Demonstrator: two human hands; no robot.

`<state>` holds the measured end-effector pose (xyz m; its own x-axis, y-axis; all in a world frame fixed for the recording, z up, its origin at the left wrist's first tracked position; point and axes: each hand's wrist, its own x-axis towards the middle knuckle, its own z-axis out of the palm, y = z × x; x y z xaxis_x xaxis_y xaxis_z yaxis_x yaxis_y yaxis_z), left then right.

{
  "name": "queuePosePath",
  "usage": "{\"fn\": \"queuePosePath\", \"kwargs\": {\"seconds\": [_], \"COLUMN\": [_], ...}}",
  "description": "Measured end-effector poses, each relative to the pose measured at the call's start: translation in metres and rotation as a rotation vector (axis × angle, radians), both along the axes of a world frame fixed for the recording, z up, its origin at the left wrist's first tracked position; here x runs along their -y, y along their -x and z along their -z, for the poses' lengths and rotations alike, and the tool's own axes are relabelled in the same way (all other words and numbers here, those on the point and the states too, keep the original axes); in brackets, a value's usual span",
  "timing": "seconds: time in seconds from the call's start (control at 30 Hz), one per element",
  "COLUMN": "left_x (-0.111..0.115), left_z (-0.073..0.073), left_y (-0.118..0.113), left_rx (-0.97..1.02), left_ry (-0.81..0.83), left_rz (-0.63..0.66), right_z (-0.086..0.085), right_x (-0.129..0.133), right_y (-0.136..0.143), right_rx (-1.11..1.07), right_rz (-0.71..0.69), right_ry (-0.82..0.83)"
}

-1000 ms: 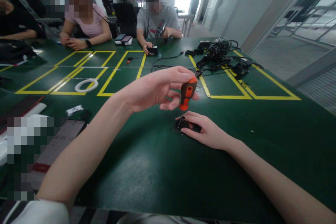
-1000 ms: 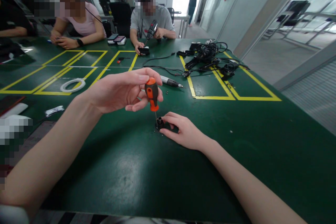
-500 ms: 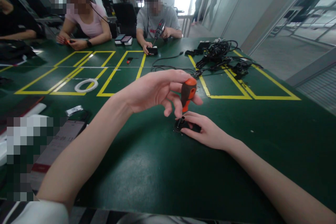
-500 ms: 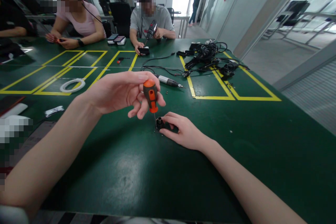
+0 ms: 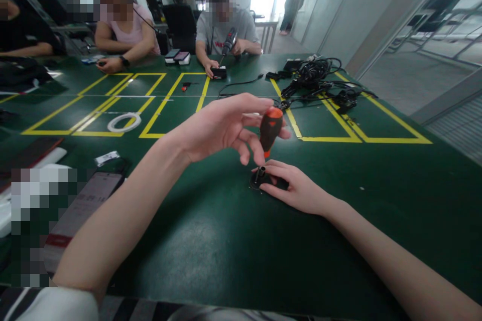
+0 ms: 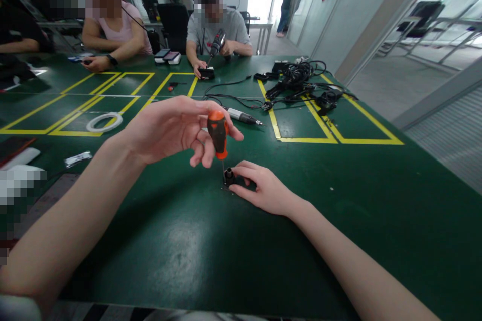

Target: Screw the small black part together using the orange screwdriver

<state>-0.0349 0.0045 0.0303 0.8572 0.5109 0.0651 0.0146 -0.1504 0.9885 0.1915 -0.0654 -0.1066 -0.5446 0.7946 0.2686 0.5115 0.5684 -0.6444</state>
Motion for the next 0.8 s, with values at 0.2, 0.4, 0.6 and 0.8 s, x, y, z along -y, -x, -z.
{"fn": "queuePosePath", "kwargs": {"seconds": [0.2, 0.4, 0.6, 0.8], "left_x": [-0.002, 0.0015, 0.0011, 0.0005], "left_z": [0.002, -0.001, 0.0005, 0.0033], "left_y": [0.0013, 0.0018, 0.0017, -0.0005], "left_rx": [-0.054, -0.03, 0.017, 0.063], "left_ry": [-0.143, -0.114, 0.054, 0.149], "left_rz": [0.0, 0.007, 0.041, 0.071], "right_z": [0.0005, -0.0011, -0.0013, -0.0012], "right_x": [0.0004, 0.0013, 0.0004, 0.0003], "right_y": [-0.0001, 0.0004, 0.0003, 0.0005], "right_rx": [0.001, -0.012, -0.005, -0.008], "right_rz": [0.002, 0.013, 0.001, 0.006], "right_ry": [-0.01, -0.001, -0.006, -0.018]}}
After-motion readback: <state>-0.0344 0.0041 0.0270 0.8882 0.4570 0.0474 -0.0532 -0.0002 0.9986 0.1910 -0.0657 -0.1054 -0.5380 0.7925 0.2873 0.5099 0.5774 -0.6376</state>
